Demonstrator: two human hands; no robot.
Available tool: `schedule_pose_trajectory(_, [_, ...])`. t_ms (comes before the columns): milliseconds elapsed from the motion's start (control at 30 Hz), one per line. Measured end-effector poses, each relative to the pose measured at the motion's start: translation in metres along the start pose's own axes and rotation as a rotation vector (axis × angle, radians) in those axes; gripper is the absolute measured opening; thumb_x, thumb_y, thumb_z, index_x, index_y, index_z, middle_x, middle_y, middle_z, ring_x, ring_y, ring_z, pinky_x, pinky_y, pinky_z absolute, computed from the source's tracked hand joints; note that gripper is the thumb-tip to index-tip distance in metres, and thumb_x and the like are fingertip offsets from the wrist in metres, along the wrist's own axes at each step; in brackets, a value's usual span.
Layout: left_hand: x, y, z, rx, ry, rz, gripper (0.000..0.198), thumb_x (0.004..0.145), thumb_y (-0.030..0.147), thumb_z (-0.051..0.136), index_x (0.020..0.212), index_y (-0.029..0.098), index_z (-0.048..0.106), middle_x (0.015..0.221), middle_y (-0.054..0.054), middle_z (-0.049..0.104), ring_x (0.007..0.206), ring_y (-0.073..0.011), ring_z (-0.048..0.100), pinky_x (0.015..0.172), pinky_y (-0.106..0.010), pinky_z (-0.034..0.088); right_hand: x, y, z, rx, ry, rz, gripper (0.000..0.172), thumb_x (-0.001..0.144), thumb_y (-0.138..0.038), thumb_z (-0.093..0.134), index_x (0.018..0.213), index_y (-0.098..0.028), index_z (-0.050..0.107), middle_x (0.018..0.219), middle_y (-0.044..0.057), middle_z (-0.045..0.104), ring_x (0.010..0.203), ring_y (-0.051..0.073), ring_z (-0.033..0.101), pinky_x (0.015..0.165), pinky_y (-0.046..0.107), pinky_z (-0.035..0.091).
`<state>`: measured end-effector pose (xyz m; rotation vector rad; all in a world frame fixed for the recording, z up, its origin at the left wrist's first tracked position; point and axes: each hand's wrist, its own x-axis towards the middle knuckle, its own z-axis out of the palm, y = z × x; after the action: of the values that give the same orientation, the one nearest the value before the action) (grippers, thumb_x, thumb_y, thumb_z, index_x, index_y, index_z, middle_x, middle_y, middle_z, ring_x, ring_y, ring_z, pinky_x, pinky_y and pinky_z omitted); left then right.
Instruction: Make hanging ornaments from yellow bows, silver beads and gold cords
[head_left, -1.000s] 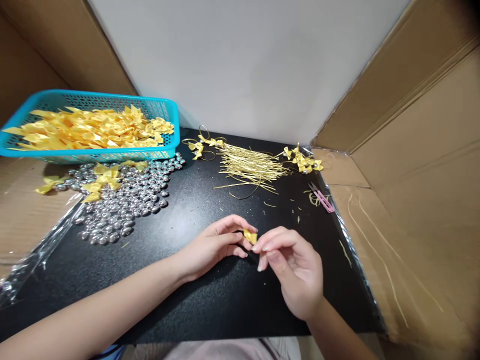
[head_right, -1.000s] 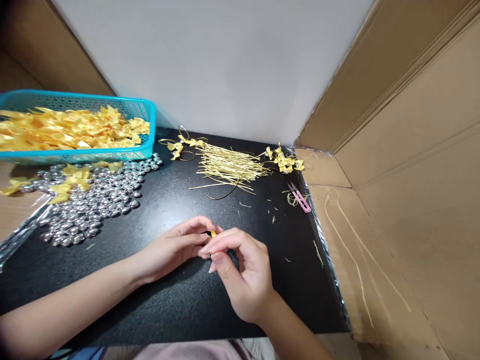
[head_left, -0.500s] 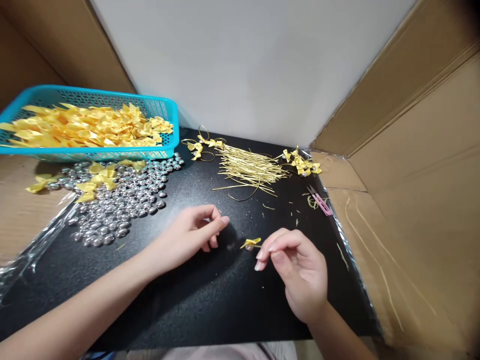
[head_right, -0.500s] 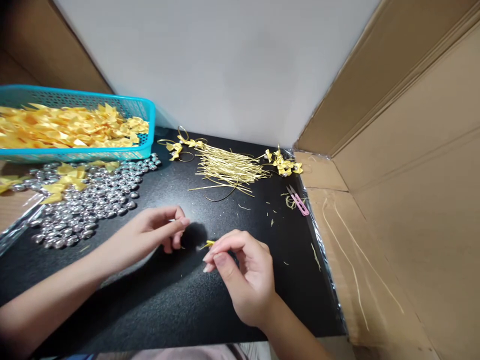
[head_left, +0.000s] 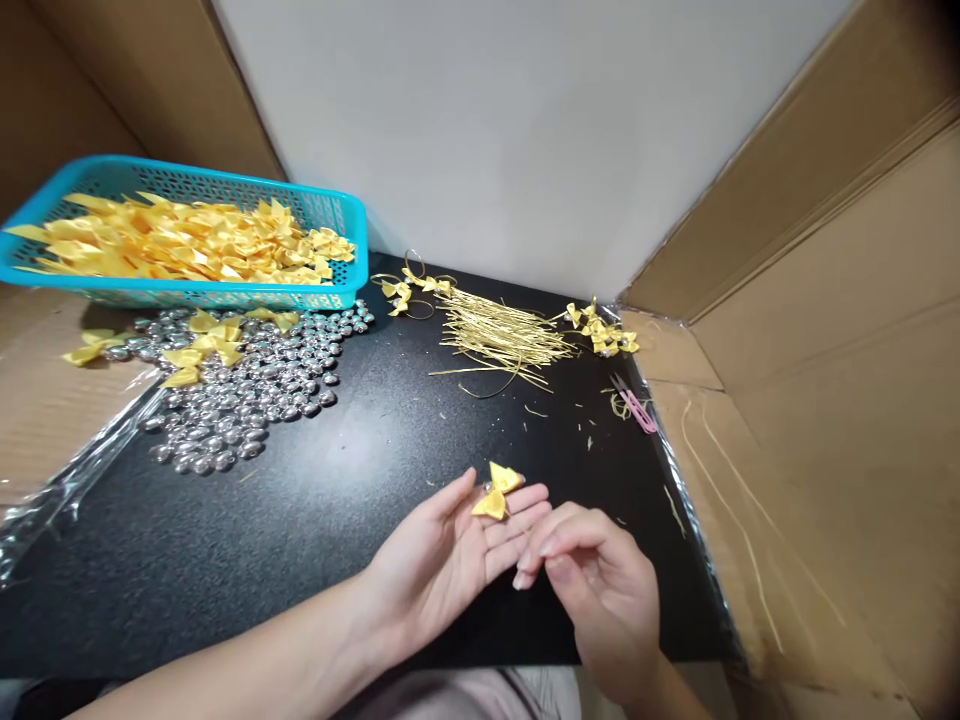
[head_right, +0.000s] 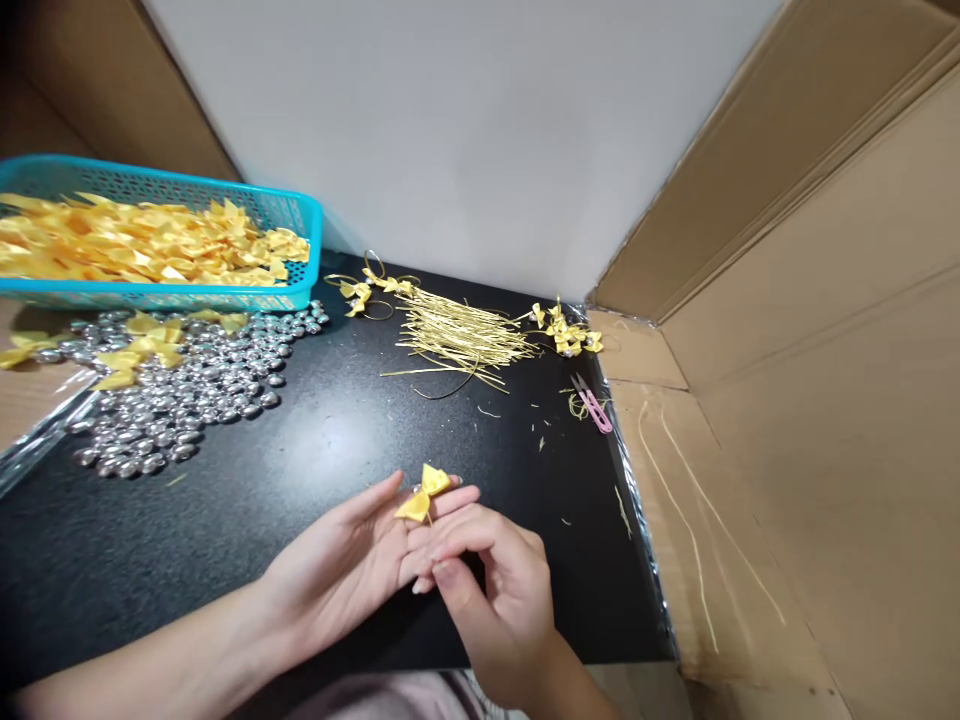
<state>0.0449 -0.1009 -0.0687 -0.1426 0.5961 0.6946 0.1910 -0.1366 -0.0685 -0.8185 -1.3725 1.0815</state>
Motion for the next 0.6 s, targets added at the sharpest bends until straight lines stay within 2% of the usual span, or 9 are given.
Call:
schedule_pose_trajectory(67, [-0.003,0.007,0.004,0.039,0.034,0.038,0.039,0.102,0.029,0.032,0.112,0.003,0.060,0.117,-0.020,0.069,0.099,-0.0220,0.071,0.086,-0.031,0.055,-0.006,0.000,-0.001,-0.029,-0.012,0.017,0.013,0.094,-0.016,0.054,0.091,-0.023,0.064,0.073,0.001,0.066,0.064,0.011,0.062,0.061,0.024,0.053])
schedule_pose_trajectory(167, [-0.005,0.013,0.004,0.181,0.048,0.092,0.026,0.096,0.017,0.046,0.119,0.007,0.056,0.123,-0.019,0.067,0.107,-0.0236,0.069,0.091,-0.033,0.053,-0.013,0.001,-0.002,-0.049,-0.016,0.017,0.012,0.094,-0.017,0.054,0.091,-0.023,0.064,0.072,0.001,0.066,0.064,0.012,0.062,0.060,0.025,0.052])
schedule_pose_trajectory(300, [-0.006,0.016,-0.004,0.420,0.027,0.071,0.041,0.084,0.001,0.059,0.123,0.011,0.055,0.124,-0.017,0.067,0.106,-0.0239,0.069,0.096,-0.034,0.050,-0.014,0.000,-0.002,-0.067,-0.007,0.004,0.013,0.093,-0.015,0.053,0.091,-0.022,0.064,0.073,0.001,0.067,0.064,0.012,0.062,0.062,0.026,0.052])
schedule_pose_trajectory(500, [-0.006,0.023,-0.006,0.675,-0.073,0.038,0.043,0.084,0.012,0.068,0.124,0.017,0.055,0.116,-0.010,0.069,0.100,-0.0198,0.071,0.091,-0.031,0.052,-0.011,-0.006,-0.005,-0.041,0.022,-0.019,0.014,0.094,-0.016,0.052,0.093,-0.023,0.065,0.074,0.002,0.067,0.066,0.012,0.062,0.065,0.027,0.052])
schedule_pose_trajectory(600, [-0.006,0.029,-0.005,0.814,-0.097,0.017,0.048,0.087,0.021,0.068,0.130,0.018,0.048,0.110,-0.010,0.071,0.090,-0.0180,0.073,0.081,-0.027,0.054,-0.009,-0.007,-0.008,-0.043,0.035,-0.017,0.015,0.095,-0.015,0.052,0.095,-0.023,0.065,0.075,0.002,0.067,0.066,0.012,0.062,0.064,0.027,0.053])
